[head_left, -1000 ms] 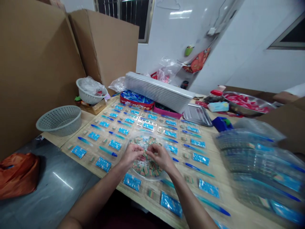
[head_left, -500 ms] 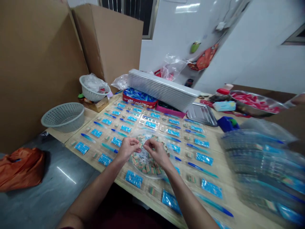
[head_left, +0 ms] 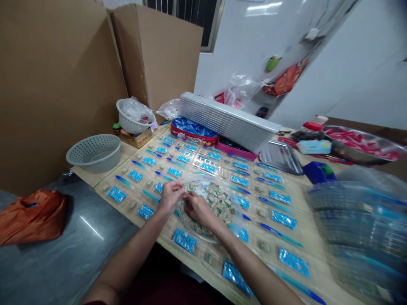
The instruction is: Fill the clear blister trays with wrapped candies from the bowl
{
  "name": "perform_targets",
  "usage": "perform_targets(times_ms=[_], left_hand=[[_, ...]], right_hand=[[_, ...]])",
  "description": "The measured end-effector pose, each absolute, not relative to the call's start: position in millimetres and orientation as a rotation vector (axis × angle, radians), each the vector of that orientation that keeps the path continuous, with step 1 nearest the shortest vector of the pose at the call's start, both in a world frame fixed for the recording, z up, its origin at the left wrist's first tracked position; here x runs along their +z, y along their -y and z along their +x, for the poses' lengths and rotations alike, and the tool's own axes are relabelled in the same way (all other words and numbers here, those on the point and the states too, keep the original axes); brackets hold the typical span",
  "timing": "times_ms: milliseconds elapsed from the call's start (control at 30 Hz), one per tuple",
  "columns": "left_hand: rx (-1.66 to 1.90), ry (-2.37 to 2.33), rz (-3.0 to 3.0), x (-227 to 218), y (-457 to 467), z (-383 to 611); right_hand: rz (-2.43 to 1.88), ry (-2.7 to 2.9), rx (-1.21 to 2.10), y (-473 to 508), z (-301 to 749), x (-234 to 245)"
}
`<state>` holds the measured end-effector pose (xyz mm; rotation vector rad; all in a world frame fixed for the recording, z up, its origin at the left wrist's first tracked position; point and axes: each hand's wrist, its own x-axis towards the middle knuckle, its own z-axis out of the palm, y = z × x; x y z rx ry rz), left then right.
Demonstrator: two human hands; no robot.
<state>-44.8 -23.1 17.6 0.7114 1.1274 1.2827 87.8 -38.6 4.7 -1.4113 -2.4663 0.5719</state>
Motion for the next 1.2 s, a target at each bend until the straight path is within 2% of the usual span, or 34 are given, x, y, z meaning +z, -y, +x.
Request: perform_targets(times_ms=[133, 233, 367, 800, 933, 1133, 1200], left_hand=[[1.286, -1.152, 0.752, 15.4, 21.1, -43.9], [1.261, -1.187, 0.857, 12.7, 20.6, -40.9], [1.074, -1.159, 1.021, 12.0, 23.0, -34.0], [0.640, -1.043, 1.318, 8.2, 23.2, -19.2], [0.679, -1.090, 1.239, 6.3, 23.6, -15.5], [0.939, -1.107, 0.816, 8.8, 23.5, -2.3], [0.980, -1.069, 0.769, 9.8, 24.2, 2.2]], right_hand=[[-1.388, 2.306, 0.728, 38.3, 96.7, 4.4], [-1.318, 2.077, 0.975, 35.4, 113.6, 12.5], [-1.194, 1.847, 1.215, 30.4, 136.1, 30.1], [-1.453, 2.082, 0.815, 37.3, 149.1, 36.0], [-1.408, 1.920, 0.886, 32.9, 159.5, 35.2], [-1.229, 1.503, 1.236, 32.6, 164.0, 22.3], [-1.233, 1.494, 1.247, 34.4, 159.3, 17.9]])
